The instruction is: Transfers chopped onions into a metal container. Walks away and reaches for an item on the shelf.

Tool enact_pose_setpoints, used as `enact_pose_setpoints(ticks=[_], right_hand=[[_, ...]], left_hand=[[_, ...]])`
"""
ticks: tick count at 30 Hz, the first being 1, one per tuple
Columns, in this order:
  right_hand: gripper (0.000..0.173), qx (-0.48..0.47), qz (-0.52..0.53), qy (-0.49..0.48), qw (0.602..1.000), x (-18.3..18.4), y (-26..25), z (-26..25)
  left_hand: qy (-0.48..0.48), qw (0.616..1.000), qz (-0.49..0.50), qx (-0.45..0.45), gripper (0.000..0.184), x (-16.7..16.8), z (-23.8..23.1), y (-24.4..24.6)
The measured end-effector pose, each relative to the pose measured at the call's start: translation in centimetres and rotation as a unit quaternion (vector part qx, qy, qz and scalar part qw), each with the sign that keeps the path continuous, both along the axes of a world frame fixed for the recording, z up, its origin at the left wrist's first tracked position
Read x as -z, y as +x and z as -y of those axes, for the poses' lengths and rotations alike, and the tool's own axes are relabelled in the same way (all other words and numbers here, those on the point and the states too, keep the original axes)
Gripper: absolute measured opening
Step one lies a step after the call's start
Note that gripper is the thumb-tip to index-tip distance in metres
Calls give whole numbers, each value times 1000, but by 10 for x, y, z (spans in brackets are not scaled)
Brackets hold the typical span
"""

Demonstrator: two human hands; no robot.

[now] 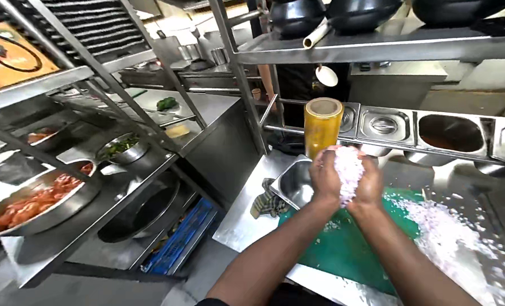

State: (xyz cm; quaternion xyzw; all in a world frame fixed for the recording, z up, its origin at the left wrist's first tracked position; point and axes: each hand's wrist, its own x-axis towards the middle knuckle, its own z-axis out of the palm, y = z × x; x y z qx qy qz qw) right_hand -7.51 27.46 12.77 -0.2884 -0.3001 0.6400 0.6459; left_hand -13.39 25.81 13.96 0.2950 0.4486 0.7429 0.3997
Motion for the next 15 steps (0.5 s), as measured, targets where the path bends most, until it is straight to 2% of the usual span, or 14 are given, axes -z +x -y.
enact_pose_setpoints(ticks=[2, 5, 9, 10, 12, 14, 15], right_hand=[[34, 17, 127, -29, 991, 9, -27, 1], [40, -31, 306, -6, 952, 16, -40, -3], [43, -90, 454, 85, 882, 5, -36, -10], [41, -95, 490, 127, 857, 5, -33, -10], [30, -155, 598, 200, 761, 10, -25, -12], [17, -227, 683, 195, 667, 9, -21, -12], [16, -233, 701, 190, 647, 1, -19, -13]], left_hand=[[-48, 997, -63, -21, 27, 14, 0, -39], [-103, 987, -123, -6, 32, 28, -3, -80], [-75, 983, -164, 43, 44, 22, -2, -102], [-75, 980, -174, 60, 45, 21, -2, -105], [-121, 958, -222, 136, 42, 22, -2, -113], [-182, 916, -264, 243, 41, 19, 0, -121], [-191, 905, -270, 266, 45, 13, -1, -125]])
